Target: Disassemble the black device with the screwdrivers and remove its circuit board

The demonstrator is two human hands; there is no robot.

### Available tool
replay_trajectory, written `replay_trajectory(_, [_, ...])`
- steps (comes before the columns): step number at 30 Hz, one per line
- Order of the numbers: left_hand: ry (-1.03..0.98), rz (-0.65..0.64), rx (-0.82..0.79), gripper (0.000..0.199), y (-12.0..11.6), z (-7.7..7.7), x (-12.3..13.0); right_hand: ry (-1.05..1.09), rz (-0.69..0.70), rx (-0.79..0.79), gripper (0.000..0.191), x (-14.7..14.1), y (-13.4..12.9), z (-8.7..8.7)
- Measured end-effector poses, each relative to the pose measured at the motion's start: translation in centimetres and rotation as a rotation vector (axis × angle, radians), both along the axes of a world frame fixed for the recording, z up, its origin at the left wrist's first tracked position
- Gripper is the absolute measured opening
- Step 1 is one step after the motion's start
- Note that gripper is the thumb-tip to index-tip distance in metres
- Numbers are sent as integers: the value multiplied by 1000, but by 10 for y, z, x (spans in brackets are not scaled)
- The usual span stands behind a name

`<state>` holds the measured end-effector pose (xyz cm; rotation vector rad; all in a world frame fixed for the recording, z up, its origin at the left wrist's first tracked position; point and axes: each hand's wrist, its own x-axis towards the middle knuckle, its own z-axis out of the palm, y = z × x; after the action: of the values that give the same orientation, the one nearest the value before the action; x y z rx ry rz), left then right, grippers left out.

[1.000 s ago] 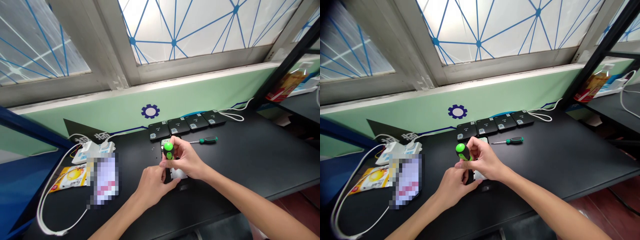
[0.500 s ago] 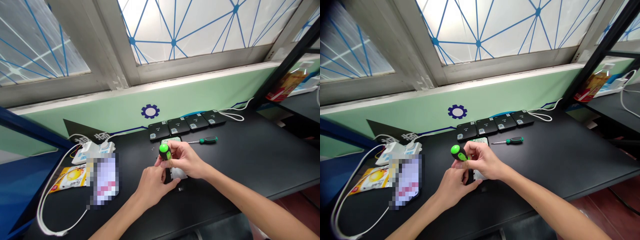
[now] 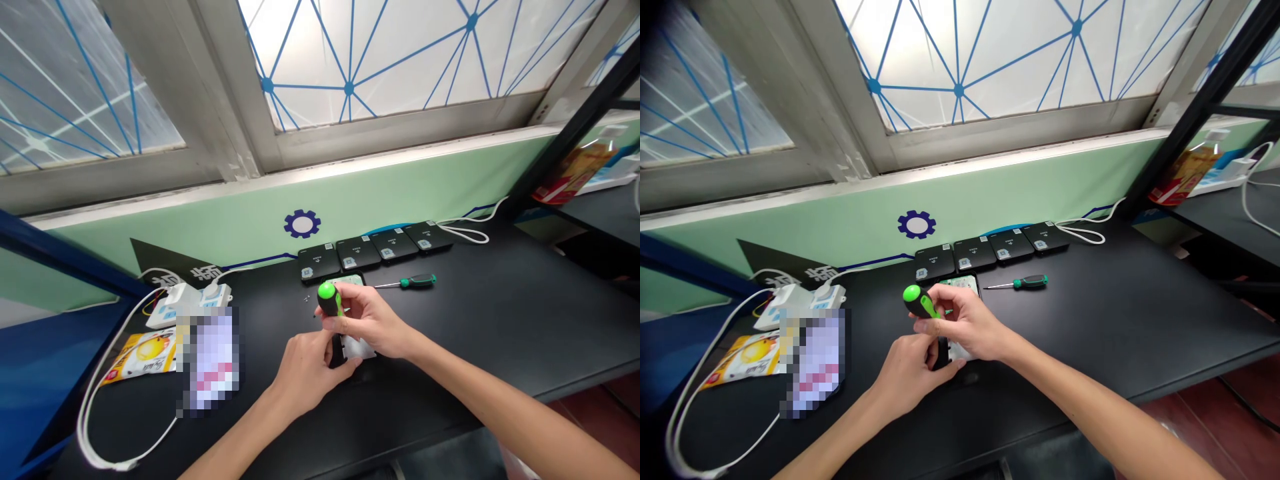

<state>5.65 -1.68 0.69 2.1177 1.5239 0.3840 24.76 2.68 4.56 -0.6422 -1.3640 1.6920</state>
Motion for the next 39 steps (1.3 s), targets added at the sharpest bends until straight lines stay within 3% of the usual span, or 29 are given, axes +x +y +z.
replay_trajectory(4, [13, 16, -13, 59, 1, 0, 0, 10, -20, -29, 54, 0, -1, -1])
replay_trajectory(10, [14, -1, -17, 59, 1, -1, 0, 19, -32, -48, 64, 0, -1, 0])
replay_trajectory(21, [2, -10, 17, 52, 1, -2, -1, 108, -5, -52, 58, 0, 3, -1])
replay_trajectory(27, [19, -9, 19, 52, 0, -2, -1, 48, 11, -2, 45, 2, 2, -2])
replay_trajectory(34, [1, -42, 41, 30, 0, -4, -2, 57, 45, 2, 32, 3, 4, -3])
replay_trajectory(39, [-1, -20, 39, 46, 0, -6, -2, 98, 0, -3, 41, 0, 2, -4])
